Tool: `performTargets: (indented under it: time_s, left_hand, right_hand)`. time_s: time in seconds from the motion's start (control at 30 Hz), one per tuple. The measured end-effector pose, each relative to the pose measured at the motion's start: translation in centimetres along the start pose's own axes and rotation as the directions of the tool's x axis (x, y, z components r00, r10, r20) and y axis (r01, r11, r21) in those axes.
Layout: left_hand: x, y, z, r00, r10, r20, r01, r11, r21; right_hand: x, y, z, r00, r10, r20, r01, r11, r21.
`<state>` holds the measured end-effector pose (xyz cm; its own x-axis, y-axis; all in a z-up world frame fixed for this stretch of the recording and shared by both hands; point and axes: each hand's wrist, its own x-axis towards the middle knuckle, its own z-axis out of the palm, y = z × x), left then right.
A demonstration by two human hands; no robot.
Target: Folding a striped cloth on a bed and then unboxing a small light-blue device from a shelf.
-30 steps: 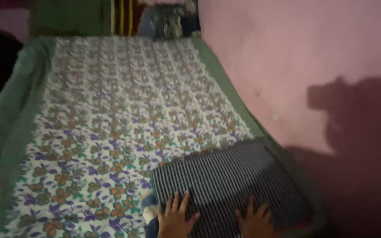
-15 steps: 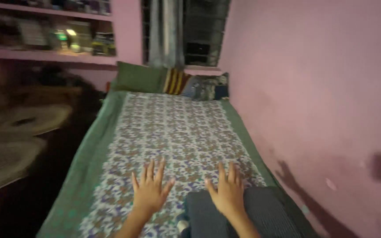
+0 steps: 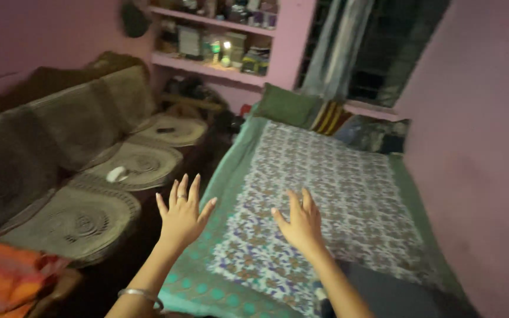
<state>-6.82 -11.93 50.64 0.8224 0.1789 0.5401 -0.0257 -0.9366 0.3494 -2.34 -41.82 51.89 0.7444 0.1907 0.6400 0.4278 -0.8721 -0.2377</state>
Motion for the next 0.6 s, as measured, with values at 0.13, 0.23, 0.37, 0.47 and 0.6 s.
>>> performTargets:
  time_s: [0.13, 0.23, 0.37, 0.47, 0.6]
  left_hand:
    - [1.8, -7.0, -1.5, 0.997, -0.073, -0.003, 0.073, 0.997, 0.029]
    - [3.7, -12.3, -3.2, 0.996, -0.091, 0.001, 0.09, 0.994, 0.068]
    - [7.2, -18.1, -4.8, 0.988, -0.14, -0.067, 0.143, 0.989, 0.047]
    - [8.6, -22.0, -5.0, 0.98, -0.187, -0.073, 0.191, 0.98, 0.062]
    - [11.0, -26.9, -3.3, 0.966, -0.242, -0.086, 0.249, 0.966, 0.076]
  right_hand:
    - [3.8, -6.0, 6.5, 0.997, -0.066, 0.026, 0.064, 0.995, 0.076]
    - [6.8, -11.9, 11.4, 0.995, -0.057, 0.082, 0.044, 0.987, 0.155]
    - [11.2, -18.7, 16.5, 0.989, -0.079, 0.124, 0.048, 0.971, 0.232]
    - [12.7, -22.1, 19.9, 0.976, -0.084, 0.201, 0.023, 0.957, 0.288]
    - [15.6, -24.5, 25.1, 0.961, -0.142, 0.237, 0.053, 0.936, 0.347]
